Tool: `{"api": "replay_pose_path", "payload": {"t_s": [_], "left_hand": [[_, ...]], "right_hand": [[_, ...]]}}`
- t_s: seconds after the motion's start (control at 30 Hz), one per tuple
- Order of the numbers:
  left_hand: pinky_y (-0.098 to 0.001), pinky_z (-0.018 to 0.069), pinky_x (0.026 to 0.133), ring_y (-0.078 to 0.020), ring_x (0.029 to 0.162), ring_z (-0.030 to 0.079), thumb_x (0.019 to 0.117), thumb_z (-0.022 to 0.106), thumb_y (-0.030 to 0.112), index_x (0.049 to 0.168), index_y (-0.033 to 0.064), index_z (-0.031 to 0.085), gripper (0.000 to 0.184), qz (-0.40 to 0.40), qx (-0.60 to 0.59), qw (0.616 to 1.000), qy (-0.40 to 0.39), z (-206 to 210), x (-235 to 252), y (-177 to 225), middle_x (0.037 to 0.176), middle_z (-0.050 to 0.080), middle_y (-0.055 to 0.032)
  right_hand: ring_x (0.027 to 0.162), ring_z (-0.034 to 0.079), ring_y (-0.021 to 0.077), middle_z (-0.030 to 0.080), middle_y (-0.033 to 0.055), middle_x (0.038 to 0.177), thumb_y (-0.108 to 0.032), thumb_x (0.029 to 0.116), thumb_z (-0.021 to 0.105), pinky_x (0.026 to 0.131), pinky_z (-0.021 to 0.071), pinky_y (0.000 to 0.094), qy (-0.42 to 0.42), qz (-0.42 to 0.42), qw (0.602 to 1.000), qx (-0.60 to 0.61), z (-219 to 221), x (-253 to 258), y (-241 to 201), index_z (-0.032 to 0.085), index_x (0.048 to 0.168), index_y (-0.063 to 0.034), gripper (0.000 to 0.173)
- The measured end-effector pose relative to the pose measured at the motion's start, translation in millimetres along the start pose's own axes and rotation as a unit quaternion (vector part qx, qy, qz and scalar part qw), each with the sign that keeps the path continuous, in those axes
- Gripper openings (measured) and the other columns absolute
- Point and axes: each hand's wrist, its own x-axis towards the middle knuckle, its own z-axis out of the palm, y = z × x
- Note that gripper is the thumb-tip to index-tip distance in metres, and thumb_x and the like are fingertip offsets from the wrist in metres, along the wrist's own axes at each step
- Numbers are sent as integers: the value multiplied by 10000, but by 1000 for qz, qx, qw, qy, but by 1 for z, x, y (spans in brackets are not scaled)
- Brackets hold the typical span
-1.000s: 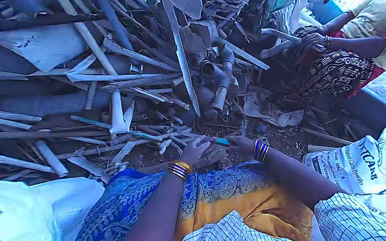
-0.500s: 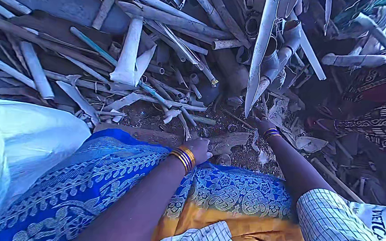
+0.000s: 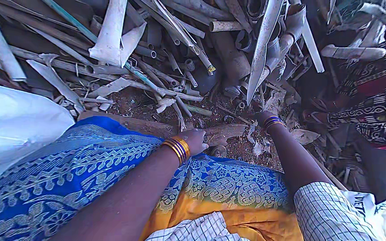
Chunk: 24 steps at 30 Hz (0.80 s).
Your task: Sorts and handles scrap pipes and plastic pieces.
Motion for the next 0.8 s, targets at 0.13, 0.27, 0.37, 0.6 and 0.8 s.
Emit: {"api": "replay_pose_path", "payload": {"t_s": [0.13,0.27,0.37,0.6,0.8], "left_hand": [[-571,361,1160,-378,1426,467,1085,519,372,1572,25,371,616,4,1,1000,1,2,-4,-2,1541,466,-237],[-570,376,1151,-383,1409,485,1078,529,383,1568,28,382,622,11,15,1000,10,5,-1,-2,1522,486,-238],[-590,410,1117,-395,1356,530,1069,542,408,1555,34,407,627,12,21,1000,15,9,3,-5,1457,542,-239],[-577,383,1143,-381,1397,496,1076,529,401,1566,30,386,631,-9,11,1000,9,2,0,-6,1506,500,-236],[-580,384,1147,-372,1408,489,1070,540,409,1578,45,372,647,-3,12,1000,2,2,13,-6,1535,479,-217]], "right_hand": [[1238,605,460,647,285,1283,-271,1022,607,966,466,685,-37,77,996,-19,1,-20,4,686,1157,65,371],[1200,625,465,669,269,1247,-217,963,677,947,479,695,-4,50,999,-6,9,-14,22,703,1167,19,313],[1197,631,473,660,274,1266,-128,970,632,933,497,692,52,39,997,38,10,-10,20,643,1289,-19,337],[1248,604,475,618,308,1321,-138,1011,564,989,485,660,55,34,995,78,12,18,6,534,1402,33,428],[1234,594,490,612,345,1287,-216,1050,545,1018,430,681,-92,-14,995,44,30,35,0,585,1268,130,411]]}}
